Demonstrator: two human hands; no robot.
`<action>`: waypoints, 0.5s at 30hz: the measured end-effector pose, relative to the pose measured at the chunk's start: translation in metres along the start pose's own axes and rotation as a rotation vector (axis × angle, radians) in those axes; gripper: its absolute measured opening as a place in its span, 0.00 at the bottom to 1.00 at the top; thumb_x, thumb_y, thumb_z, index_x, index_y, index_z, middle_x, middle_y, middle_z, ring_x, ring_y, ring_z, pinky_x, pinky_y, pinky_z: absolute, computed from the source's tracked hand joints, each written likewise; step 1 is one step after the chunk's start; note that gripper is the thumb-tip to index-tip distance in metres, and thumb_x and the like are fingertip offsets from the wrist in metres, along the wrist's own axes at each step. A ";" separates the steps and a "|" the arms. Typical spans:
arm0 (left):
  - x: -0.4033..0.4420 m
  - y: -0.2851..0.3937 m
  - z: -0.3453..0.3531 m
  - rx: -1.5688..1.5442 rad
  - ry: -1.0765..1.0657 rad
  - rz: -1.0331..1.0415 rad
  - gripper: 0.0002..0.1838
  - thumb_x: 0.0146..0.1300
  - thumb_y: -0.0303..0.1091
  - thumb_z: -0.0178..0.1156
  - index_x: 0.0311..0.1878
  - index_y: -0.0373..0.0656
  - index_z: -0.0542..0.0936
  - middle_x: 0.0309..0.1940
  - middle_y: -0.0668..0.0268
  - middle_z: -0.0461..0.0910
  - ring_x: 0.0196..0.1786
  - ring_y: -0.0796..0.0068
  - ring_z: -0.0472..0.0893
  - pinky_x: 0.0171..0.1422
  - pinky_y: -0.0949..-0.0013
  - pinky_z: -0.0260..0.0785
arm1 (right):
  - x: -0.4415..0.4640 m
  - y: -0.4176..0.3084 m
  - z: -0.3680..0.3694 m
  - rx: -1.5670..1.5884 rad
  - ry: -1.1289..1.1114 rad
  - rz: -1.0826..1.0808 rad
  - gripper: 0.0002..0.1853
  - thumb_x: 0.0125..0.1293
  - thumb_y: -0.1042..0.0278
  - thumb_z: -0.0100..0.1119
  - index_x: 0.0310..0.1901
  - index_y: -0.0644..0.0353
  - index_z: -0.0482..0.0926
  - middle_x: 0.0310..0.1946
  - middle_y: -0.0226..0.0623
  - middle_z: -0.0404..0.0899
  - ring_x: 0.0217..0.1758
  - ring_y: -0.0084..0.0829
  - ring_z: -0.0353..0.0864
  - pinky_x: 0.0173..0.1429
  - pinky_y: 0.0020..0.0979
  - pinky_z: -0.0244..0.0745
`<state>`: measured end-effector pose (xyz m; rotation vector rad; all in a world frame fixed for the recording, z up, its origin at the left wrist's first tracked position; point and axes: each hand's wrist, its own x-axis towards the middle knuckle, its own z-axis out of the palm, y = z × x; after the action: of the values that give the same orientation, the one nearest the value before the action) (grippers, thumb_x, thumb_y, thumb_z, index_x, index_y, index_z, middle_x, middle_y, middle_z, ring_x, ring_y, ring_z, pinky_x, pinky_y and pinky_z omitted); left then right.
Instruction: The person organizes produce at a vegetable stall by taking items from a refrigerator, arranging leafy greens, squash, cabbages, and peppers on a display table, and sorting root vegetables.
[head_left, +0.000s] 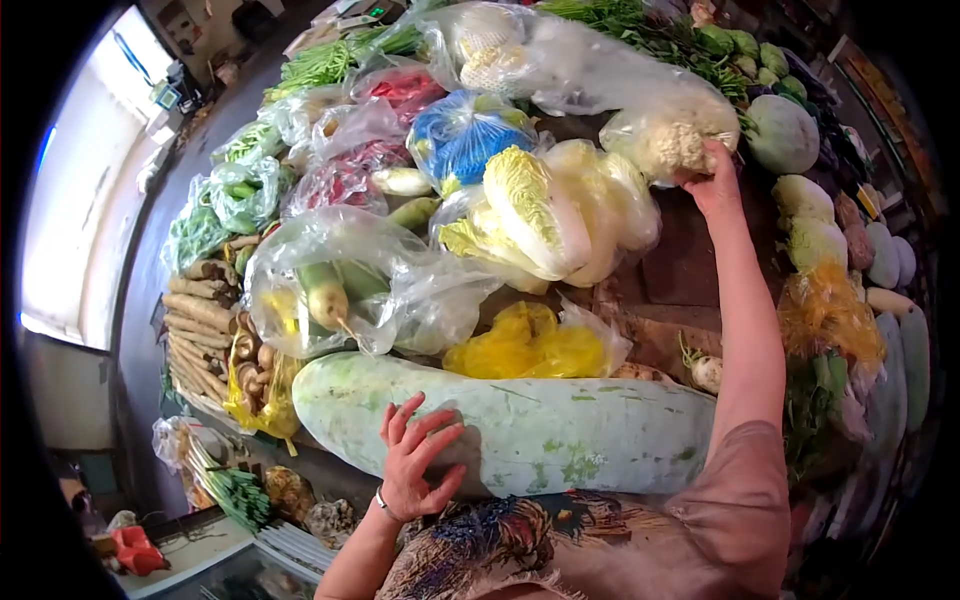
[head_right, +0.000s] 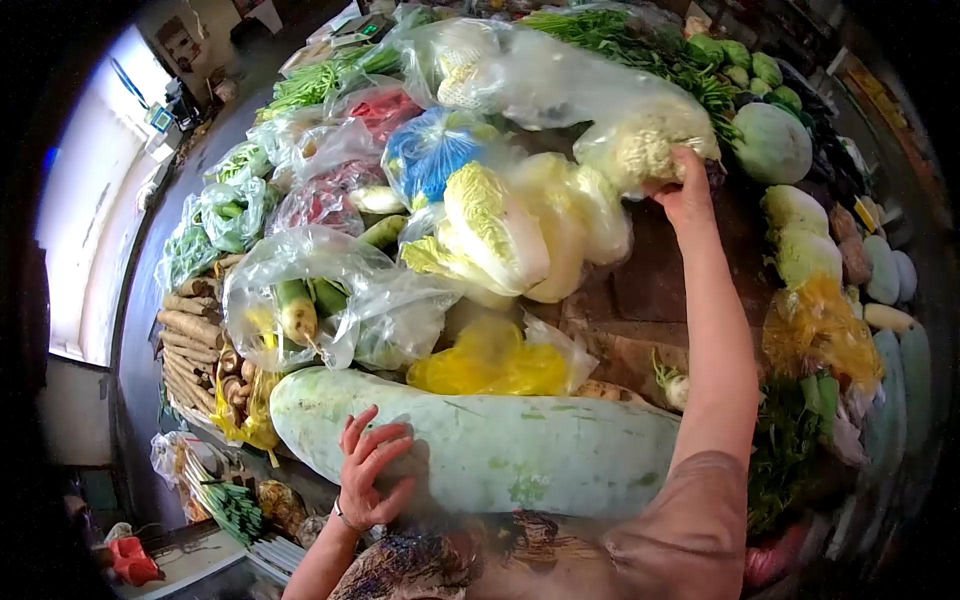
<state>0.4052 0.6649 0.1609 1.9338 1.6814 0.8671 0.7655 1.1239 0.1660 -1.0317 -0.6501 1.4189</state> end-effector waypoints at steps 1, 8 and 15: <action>0.000 0.001 0.000 0.001 -0.011 0.000 0.29 0.45 0.41 0.65 0.55 0.49 0.79 0.57 0.64 0.76 0.70 0.49 0.63 0.75 0.45 0.38 | 0.003 0.000 0.003 0.001 -0.005 0.006 0.33 0.56 0.54 0.67 0.62 0.53 0.67 0.58 0.40 0.69 0.59 0.42 0.71 0.54 0.50 0.75; 0.003 0.001 -0.001 0.008 -0.052 -0.008 0.29 0.46 0.41 0.65 0.55 0.49 0.79 0.58 0.63 0.76 0.71 0.49 0.62 0.75 0.44 0.37 | 0.061 0.004 0.080 0.359 -0.262 -0.136 0.39 0.63 0.60 0.65 0.71 0.57 0.54 0.69 0.52 0.55 0.70 0.54 0.60 0.67 0.58 0.68; 0.003 0.000 -0.001 -0.004 -0.051 -0.021 0.29 0.46 0.42 0.65 0.56 0.49 0.79 0.58 0.63 0.76 0.71 0.49 0.61 0.76 0.44 0.36 | 0.011 0.057 0.092 -0.763 -0.635 0.060 0.36 0.64 0.50 0.63 0.70 0.57 0.63 0.70 0.36 0.62 0.72 0.37 0.61 0.66 0.38 0.64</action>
<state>0.4048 0.6676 0.1617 1.9165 1.6658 0.8055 0.6592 1.1437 0.1556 -1.1654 -1.7289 1.5916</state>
